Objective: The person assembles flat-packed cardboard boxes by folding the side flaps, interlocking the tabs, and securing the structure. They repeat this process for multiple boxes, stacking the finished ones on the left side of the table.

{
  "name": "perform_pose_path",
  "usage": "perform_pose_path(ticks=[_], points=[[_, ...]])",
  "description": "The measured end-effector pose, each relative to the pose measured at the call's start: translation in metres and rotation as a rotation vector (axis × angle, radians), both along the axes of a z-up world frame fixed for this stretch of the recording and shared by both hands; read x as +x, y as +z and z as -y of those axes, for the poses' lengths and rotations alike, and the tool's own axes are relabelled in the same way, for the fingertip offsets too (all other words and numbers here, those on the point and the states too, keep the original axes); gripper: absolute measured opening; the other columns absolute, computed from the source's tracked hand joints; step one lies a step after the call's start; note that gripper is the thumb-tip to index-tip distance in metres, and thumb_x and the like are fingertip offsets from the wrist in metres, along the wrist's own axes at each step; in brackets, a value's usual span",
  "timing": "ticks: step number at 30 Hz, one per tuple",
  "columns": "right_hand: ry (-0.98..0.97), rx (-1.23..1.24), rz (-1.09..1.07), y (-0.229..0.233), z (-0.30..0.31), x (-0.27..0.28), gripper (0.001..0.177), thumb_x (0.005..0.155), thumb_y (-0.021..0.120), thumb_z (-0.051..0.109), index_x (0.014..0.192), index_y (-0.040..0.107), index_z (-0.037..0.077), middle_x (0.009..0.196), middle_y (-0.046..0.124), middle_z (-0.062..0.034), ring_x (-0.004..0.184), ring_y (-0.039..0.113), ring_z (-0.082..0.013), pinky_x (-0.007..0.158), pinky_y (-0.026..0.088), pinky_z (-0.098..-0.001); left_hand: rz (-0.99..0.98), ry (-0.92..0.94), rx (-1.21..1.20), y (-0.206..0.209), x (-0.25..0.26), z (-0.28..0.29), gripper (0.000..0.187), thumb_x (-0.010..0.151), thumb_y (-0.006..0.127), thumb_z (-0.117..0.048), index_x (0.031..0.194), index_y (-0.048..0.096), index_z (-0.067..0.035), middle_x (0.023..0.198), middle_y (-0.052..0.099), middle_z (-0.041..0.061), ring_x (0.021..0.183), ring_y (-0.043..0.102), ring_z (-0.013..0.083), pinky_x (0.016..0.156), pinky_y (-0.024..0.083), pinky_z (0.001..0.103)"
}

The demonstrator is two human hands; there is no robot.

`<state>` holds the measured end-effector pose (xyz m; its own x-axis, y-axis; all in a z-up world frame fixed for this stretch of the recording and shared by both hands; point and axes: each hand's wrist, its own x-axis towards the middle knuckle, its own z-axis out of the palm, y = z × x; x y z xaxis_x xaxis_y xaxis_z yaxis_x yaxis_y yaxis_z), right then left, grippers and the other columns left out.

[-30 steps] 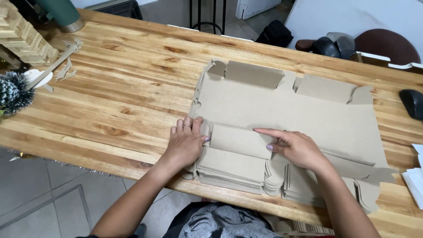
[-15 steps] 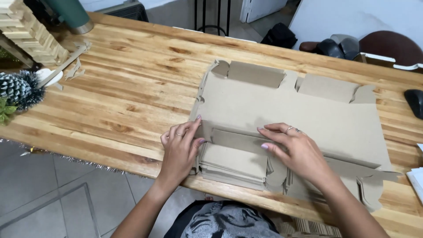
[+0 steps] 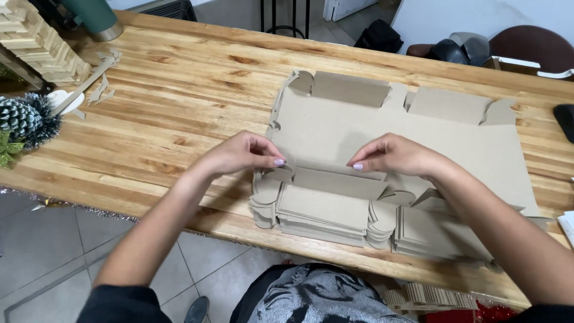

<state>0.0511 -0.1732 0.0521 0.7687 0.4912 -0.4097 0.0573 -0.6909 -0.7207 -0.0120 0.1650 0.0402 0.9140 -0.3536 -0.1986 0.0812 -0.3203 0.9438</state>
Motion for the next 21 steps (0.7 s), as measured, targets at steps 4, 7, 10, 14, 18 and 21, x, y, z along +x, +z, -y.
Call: perform_pose_path(ticks=[4,7,10,14,18,21], points=[[0.156,-0.155,0.368,-0.001,-0.015,-0.009,0.026,0.085,0.072,0.006,0.109,0.062,0.012,0.112,0.075,-0.0090,0.110,0.074,-0.0293,0.093,0.058,-0.0413,-0.047,0.033,-0.069,-0.019,0.017,-0.006,0.026,0.089,0.075,-0.009,0.114,0.071,-0.002,0.098,0.074,0.008,0.082,0.070,0.0111,0.075,0.063,0.023],[0.393,-0.253,0.538,0.013,-0.031,-0.038,0.009,0.085,0.071,0.013,0.091,0.066,0.018,0.130,0.065,0.0041,0.116,0.067,-0.0313,0.097,0.054,-0.0485,0.200,0.139,0.165,-0.011,-0.009,0.011,0.029,0.087,0.074,-0.004,0.111,0.058,-0.009,0.108,0.074,0.014,0.090,0.077,0.0291,0.078,0.064,0.041],[0.368,-0.271,0.410,0.014,-0.036,-0.052,0.026,0.085,0.076,0.029,0.109,0.072,0.018,0.136,0.062,-0.0041,0.122,0.064,-0.0350,0.106,0.049,-0.0510,0.287,0.096,0.300,-0.022,-0.026,0.018,0.028,0.087,0.067,-0.006,0.111,0.054,-0.009,0.117,0.064,0.017,0.110,0.071,0.0371,0.089,0.063,0.042],[0.407,-0.401,0.525,-0.006,-0.033,-0.059,0.071,0.068,0.092,0.053,0.121,0.056,0.021,0.136,0.053,-0.0046,0.124,0.056,-0.0285,0.102,0.047,-0.0447,0.413,0.178,0.440,-0.050,-0.052,0.011,0.066,0.083,0.083,-0.032,0.132,0.046,-0.009,0.130,0.045,0.015,0.123,0.048,0.0377,0.105,0.042,0.053],[0.331,-0.259,0.319,-0.020,-0.028,-0.044,0.061,0.081,0.086,0.039,0.121,0.044,0.019,0.126,0.065,-0.0105,0.122,0.060,-0.0349,0.098,0.045,-0.0518,0.593,0.254,0.537,-0.067,-0.050,0.005,0.022,0.093,0.074,-0.040,0.091,0.069,-0.018,0.118,0.056,-0.005,0.119,0.044,0.0250,0.097,0.036,0.042],[0.102,-0.023,0.125,-0.027,-0.024,-0.021,0.047,0.091,0.073,0.017,0.131,0.049,0.022,0.102,0.080,-0.0038,0.109,0.070,-0.0281,0.102,0.047,-0.0435,0.735,0.212,0.567,-0.038,-0.043,0.012,0.017,0.088,0.079,-0.040,0.083,0.074,-0.024,0.111,0.059,-0.008,0.116,0.044,0.0220,0.097,0.033,0.042]])
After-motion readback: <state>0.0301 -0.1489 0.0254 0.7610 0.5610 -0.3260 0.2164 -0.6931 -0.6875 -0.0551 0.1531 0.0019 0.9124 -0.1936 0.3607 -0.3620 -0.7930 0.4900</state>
